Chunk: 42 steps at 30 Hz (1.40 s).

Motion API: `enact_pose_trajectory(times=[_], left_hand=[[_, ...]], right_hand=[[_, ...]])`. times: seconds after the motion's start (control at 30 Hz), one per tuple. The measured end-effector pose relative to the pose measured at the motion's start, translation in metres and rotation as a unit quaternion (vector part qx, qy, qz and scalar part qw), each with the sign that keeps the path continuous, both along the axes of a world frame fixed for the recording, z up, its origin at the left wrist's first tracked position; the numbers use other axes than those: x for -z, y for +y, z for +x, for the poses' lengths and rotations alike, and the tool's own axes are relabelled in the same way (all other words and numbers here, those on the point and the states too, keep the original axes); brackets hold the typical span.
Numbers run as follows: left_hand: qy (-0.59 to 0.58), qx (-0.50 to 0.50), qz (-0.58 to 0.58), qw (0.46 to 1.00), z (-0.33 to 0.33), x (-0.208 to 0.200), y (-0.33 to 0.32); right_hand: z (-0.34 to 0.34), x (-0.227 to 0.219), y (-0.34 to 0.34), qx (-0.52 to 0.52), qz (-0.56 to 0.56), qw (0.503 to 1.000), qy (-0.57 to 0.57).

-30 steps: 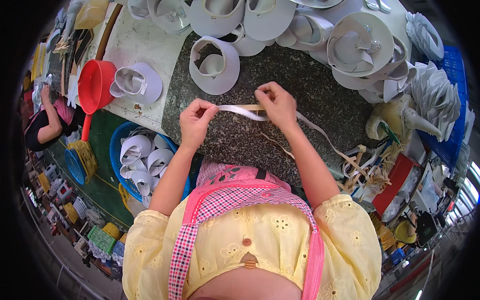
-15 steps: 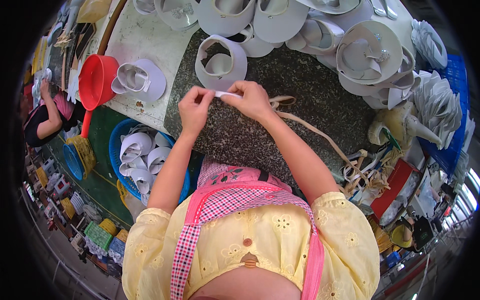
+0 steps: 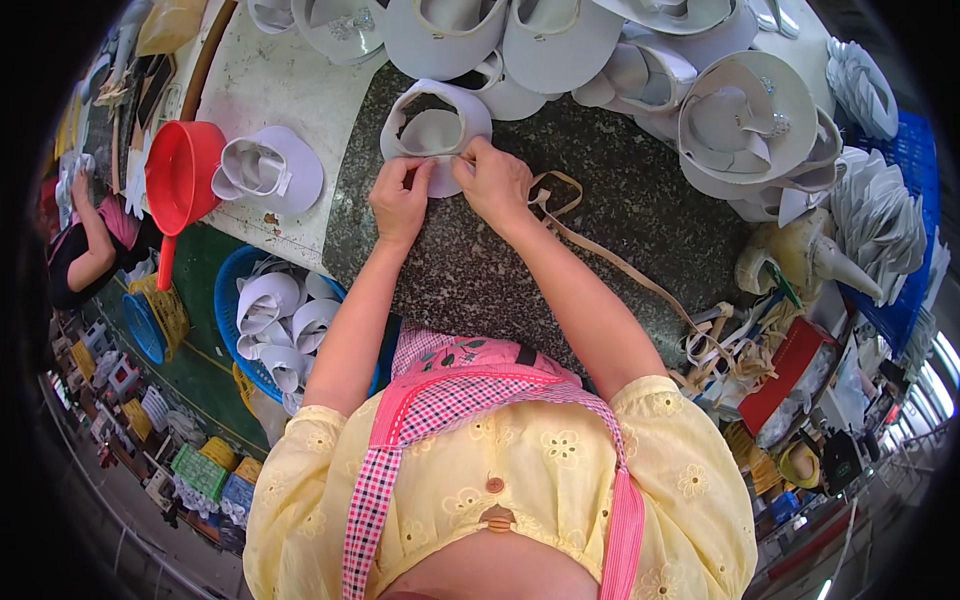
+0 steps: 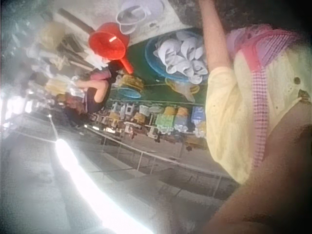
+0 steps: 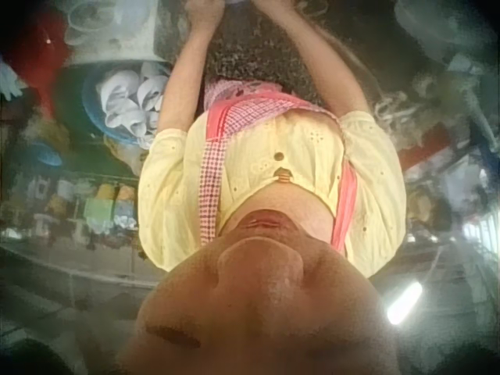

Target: The person repeatedly takes shoe parts from a basket, applies adhesive tape strips along their interior edges by hand, and stacks the shoe components on the workbench.

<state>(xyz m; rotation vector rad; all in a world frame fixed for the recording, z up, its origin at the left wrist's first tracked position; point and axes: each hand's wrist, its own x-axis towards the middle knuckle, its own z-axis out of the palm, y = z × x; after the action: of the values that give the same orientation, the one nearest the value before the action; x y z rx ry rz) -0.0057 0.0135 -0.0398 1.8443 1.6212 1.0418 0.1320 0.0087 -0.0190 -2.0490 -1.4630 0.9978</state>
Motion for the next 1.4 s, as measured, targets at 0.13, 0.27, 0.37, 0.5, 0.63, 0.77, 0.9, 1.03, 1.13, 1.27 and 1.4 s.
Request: enact_pose_trajectory(times=[0.13,0.27,0.37,0.5,0.63,0.77,0.9,1.03,1.13,1.27,1.4], left_hand=[[0.133,0.026,-0.019,0.991,-0.001,-0.006,0.009],[0.218,-0.01,-0.105,0.97,-0.017,-0.026,0.015],[0.117,0.108,0.066,0.985,-0.016,-0.029,0.012],[0.208,0.169,0.014,0.963,-0.005,-0.025,0.015],[0.217,0.146,0.004,0.965,0.0,-0.025,0.017],[0.194,0.134,-0.007,0.972,0.003,-0.024,0.02],[0.148,0.107,-0.007,0.983,0.001,-0.038,0.015],[0.157,0.058,0.063,0.984,-0.016,-0.099,-0.001],[0.196,-0.048,0.121,0.972,-0.073,-0.142,-0.001],[0.219,-0.163,0.098,0.957,-0.157,-0.123,0.03],[0.4,-0.04,0.022,0.916,-0.181,-0.049,0.044]], right_hand=[[-0.004,-0.001,0.007,-0.016,-0.011,0.996,-0.083],[-0.001,0.002,0.008,-0.028,-0.032,0.993,-0.113],[-0.001,-0.001,0.007,-0.032,0.001,0.996,-0.089],[-0.003,-0.002,0.01,-0.037,-0.021,0.994,-0.097],[-0.003,-0.001,0.011,-0.037,-0.048,0.991,-0.123],[-0.008,-0.001,0.015,-0.024,-0.048,0.99,-0.133],[-0.013,-0.011,0.011,-0.011,-0.024,0.996,-0.091],[-0.003,-0.011,0.004,0.123,0.084,0.987,-0.059],[0.057,-0.001,-0.001,0.171,0.092,0.981,-0.026],[0.058,-0.006,-0.025,0.109,0.059,0.986,0.115],[0.029,-0.01,-0.037,0.058,0.045,0.985,0.155]])
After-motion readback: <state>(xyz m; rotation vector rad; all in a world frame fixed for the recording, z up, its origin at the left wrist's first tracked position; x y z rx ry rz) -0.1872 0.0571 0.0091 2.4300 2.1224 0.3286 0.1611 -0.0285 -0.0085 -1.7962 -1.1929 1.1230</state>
